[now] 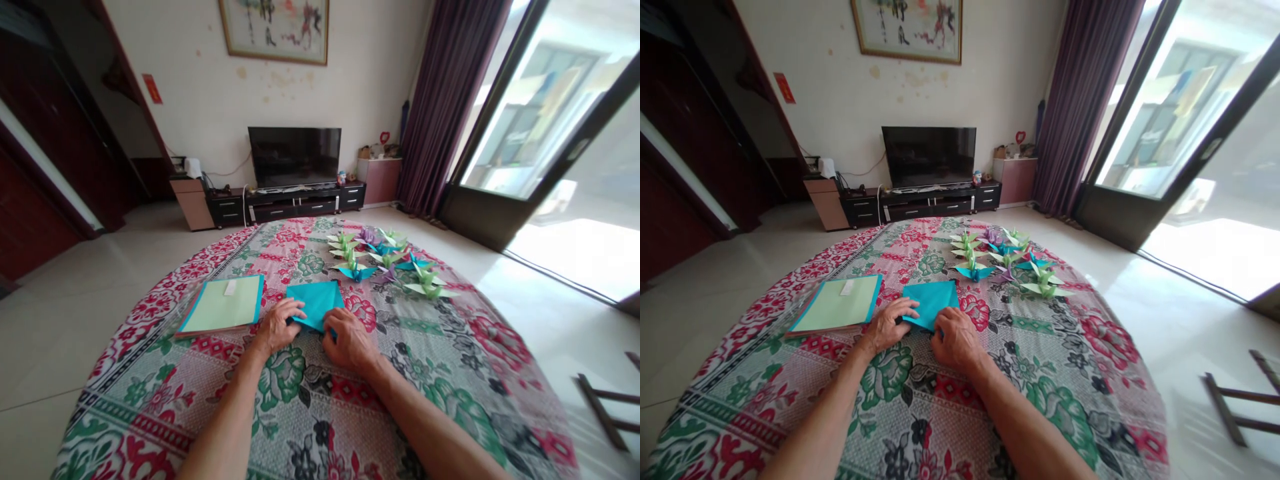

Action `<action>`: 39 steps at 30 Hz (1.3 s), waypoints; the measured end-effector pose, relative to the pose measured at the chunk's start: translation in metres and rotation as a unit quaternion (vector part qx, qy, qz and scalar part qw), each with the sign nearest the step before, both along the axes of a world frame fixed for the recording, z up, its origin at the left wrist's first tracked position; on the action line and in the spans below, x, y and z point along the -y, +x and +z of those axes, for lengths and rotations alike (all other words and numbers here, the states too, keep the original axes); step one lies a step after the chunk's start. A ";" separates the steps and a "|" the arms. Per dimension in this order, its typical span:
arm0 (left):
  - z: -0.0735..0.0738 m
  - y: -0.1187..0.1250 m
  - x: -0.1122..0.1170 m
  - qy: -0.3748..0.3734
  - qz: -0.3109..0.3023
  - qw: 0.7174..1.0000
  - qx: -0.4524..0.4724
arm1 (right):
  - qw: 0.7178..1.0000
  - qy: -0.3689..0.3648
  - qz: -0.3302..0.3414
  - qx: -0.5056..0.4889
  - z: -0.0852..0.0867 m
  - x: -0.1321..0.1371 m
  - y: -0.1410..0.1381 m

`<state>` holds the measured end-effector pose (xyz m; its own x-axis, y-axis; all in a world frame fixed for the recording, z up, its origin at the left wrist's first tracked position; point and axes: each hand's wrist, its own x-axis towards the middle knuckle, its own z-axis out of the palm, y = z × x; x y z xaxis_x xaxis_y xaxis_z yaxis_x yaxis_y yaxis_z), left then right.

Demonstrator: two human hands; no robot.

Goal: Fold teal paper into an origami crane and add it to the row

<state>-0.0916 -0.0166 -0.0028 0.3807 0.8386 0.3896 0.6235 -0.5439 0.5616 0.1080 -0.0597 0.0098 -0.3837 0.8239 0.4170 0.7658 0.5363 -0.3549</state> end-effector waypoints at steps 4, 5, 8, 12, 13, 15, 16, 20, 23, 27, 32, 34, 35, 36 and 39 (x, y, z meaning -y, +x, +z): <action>0.006 0.000 0.003 -0.027 0.017 0.999 0.028 | 1.000 -0.007 -0.028 -0.012 -0.001 0.000 0.000; 0.007 0.000 0.003 -0.033 0.034 0.998 0.034 | 0.999 -0.008 -0.037 -0.017 -0.001 0.001 0.000; 0.009 0.001 0.004 -0.052 0.083 0.994 0.039 | 0.998 -0.007 -0.053 -0.032 -0.001 0.002 -0.001; 0.008 0.004 0.002 -0.069 0.119 0.990 0.023 | 0.997 -0.012 -0.060 -0.054 0.001 0.004 -0.001; 0.006 0.006 0.001 -0.066 0.130 0.989 0.022 | 0.996 -0.016 -0.063 -0.056 0.001 0.004 0.000; 0.004 0.008 -0.001 -0.056 0.156 0.986 0.027 | 0.996 -0.027 -0.069 -0.050 0.002 0.004 0.004; 0.002 0.010 -0.002 -0.051 0.167 0.984 0.030 | 0.996 -0.034 -0.072 -0.045 0.003 0.003 0.006; -0.001 0.016 -0.006 -0.034 0.203 0.978 0.024 | 0.995 -0.050 -0.077 -0.042 0.000 -0.001 0.011; -0.002 0.019 -0.009 -0.002 0.217 0.976 -0.004 | 0.994 -0.054 -0.065 -0.068 -0.004 -0.002 0.009; -0.008 0.017 -0.012 0.060 0.193 0.977 -0.061 | 0.994 -0.054 -0.031 -0.085 -0.004 0.002 0.003; -0.014 0.014 -0.016 0.078 0.190 0.973 -0.101 | 0.998 -0.039 0.001 -0.054 -0.001 0.006 0.000; -0.014 0.014 -0.016 0.080 0.183 0.975 -0.102 | 0.997 -0.038 0.014 -0.062 0.000 0.007 0.000; -0.014 0.015 -0.017 0.081 0.178 0.976 -0.101 | 0.997 -0.037 0.019 -0.068 0.000 0.006 0.001; -0.013 0.015 -0.017 0.082 0.173 0.977 -0.098 | 0.996 -0.037 0.022 -0.073 0.000 0.006 0.001; -0.012 0.015 -0.017 0.077 0.168 0.979 -0.086 | 0.996 -0.035 0.025 -0.081 -0.002 0.005 0.003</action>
<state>-0.0765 0.0007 -0.0148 0.1640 0.8641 0.4758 0.8599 -0.3616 0.3603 0.1108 -0.0646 0.0081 -0.3585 0.8345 0.4184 0.6683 0.5424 -0.5092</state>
